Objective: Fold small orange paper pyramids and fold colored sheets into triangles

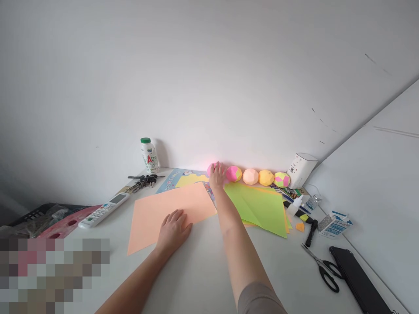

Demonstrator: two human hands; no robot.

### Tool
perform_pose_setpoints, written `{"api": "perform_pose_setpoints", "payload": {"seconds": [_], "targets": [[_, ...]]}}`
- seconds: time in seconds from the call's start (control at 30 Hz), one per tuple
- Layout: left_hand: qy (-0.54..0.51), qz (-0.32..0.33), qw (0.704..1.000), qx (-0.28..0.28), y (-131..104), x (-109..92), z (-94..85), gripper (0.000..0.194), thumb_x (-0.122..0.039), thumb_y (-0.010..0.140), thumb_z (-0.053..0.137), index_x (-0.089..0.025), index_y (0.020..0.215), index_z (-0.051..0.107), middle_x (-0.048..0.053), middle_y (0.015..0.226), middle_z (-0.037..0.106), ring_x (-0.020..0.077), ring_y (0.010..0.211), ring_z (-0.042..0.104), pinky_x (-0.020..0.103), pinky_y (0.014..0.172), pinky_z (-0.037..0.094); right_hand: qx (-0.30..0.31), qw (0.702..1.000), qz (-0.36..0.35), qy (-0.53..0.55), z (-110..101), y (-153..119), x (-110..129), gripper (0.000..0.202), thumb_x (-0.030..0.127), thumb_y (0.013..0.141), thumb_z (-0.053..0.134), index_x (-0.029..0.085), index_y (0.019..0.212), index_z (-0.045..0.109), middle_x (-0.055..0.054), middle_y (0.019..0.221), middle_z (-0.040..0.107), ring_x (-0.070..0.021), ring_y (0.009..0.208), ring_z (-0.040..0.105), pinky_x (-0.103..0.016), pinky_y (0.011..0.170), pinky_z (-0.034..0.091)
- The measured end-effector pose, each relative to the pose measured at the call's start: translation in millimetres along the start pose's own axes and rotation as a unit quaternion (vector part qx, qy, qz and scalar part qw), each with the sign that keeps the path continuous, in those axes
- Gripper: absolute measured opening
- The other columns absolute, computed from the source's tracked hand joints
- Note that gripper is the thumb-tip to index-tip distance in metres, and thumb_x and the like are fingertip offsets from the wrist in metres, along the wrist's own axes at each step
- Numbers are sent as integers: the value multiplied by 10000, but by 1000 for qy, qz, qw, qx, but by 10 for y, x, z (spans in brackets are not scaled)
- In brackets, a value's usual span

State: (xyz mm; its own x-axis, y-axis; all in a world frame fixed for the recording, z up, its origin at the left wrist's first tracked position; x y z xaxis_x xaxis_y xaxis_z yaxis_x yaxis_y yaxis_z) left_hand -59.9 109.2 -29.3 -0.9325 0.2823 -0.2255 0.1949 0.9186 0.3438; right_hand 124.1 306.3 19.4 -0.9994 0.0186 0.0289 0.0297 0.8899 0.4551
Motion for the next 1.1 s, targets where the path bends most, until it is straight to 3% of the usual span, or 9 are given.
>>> {"api": "perform_pose_setpoints", "payload": {"seconds": [0.37, 0.67, 0.77, 0.93, 1.1], "targets": [[7, -4, 1000, 18, 8, -26, -47, 333, -334, 888, 475, -163, 1117, 647, 142, 1342, 557, 292, 1299, 458, 445, 1098, 337, 5, 1000, -18, 10, -18, -19, 67, 599, 130, 877, 497, 104, 1452, 328, -209, 1550, 251, -342, 1446, 163, -596, 1130, 136], [9, -8, 997, 75, 28, -53, -166, 457, -348, 850, 519, -128, 1246, 576, 166, 1390, 509, 299, 1333, 422, 444, 1110, 313, 4, 998, -54, 30, -143, -34, 72, 604, 76, 829, 522, 92, 1416, 382, -207, 1549, 257, -355, 1438, 176, -578, 1128, 169], [11, 6, 995, 97, 44, -57, -240, 392, -290, 839, 544, -155, 1204, 594, 145, 1349, 545, 285, 1302, 457, 417, 1073, 361, -5, 995, -88, 46, -262, -78, 71, 601, 64, 805, 545, 72, 1390, 406, -215, 1536, 282, -348, 1442, 159, -569, 1140, 148], [19, 42, 990, 132, 65, -63, -348, 213, -288, 905, 564, -165, 1069, 621, 96, 1141, 629, 217, 1058, 597, 383, 914, 483, -29, 984, -152, 82, -593, -296, 25, 560, 91, 806, 558, 73, 1352, 434, -210, 1517, 315, -331, 1451, 122, -549, 1161, 122], [22, 70, 986, 152, 57, -54, -374, 273, -350, 939, 560, -163, 1136, 589, 78, 1150, 607, 196, 990, 611, 407, 859, 526, -28, 967, -218, 126, -977, -912, -320, 476, 174, 847, 555, 116, 1311, 466, -195, 1450, 412, -324, 1414, 251, -540, 1139, 242]]}}
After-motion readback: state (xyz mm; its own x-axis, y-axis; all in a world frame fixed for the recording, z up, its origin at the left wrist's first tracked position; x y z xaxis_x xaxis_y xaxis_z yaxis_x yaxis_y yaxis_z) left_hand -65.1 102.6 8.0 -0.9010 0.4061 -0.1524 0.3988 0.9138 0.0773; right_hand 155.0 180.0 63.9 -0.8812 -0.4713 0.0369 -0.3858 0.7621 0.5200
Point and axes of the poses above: each hand's wrist, its own y-axis towards the middle knuckle, its own z-axis out of the palm, x = y × z, the point moved 1 cm from there along y, towards the middle knuckle
